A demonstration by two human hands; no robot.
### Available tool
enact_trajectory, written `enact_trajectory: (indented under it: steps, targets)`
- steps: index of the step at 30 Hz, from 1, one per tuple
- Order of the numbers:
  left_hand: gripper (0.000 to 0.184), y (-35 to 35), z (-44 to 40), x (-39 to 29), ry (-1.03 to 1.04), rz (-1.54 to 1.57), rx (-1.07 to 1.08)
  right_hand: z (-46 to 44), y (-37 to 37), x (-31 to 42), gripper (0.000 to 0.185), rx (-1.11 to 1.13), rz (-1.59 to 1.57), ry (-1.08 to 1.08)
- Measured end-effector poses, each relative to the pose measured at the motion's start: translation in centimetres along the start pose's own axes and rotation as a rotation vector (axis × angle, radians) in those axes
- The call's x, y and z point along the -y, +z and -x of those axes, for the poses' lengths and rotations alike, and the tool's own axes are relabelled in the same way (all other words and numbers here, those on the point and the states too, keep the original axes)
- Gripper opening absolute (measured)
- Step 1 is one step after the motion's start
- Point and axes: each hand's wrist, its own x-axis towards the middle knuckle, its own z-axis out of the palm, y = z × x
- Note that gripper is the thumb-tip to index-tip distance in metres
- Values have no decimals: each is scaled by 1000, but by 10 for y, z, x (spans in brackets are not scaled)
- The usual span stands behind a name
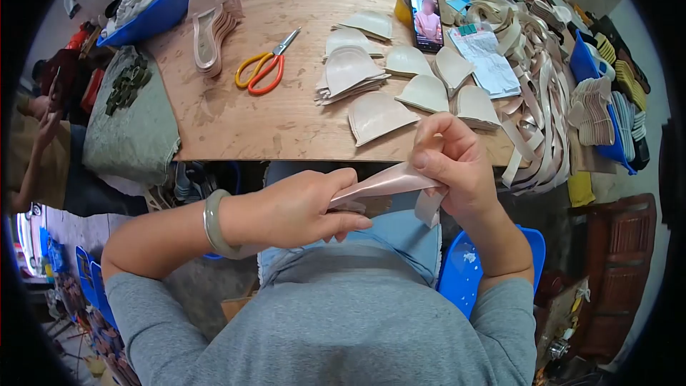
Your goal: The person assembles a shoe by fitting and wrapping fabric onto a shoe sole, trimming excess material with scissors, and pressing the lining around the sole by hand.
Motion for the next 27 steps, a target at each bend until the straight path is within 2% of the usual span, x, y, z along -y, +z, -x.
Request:
enact_trajectory:
  steps: [6,10,15,20,26,27]
  targets:
    - [23,14,-7,17,126,310,-86,5,-2,-14,24,-64,4,-68]
    - [35,15,-22,24,275,542,-80,6,-4,-28,23,-34,-230,-101]
    - [40,18,-35,32,383,668,-92,6,14,-40,20,-156,-300,-234]
    - [37,20,-45,36,506,667,-167,-2,24,-47,19,-187,-294,-341]
    - [31,19,-54,34,544,761,-204,-17,32,-32,17,-265,-273,-326]
    - [31,17,-55,35,554,772,-276,-19,29,-29,17,-285,-143,-321]
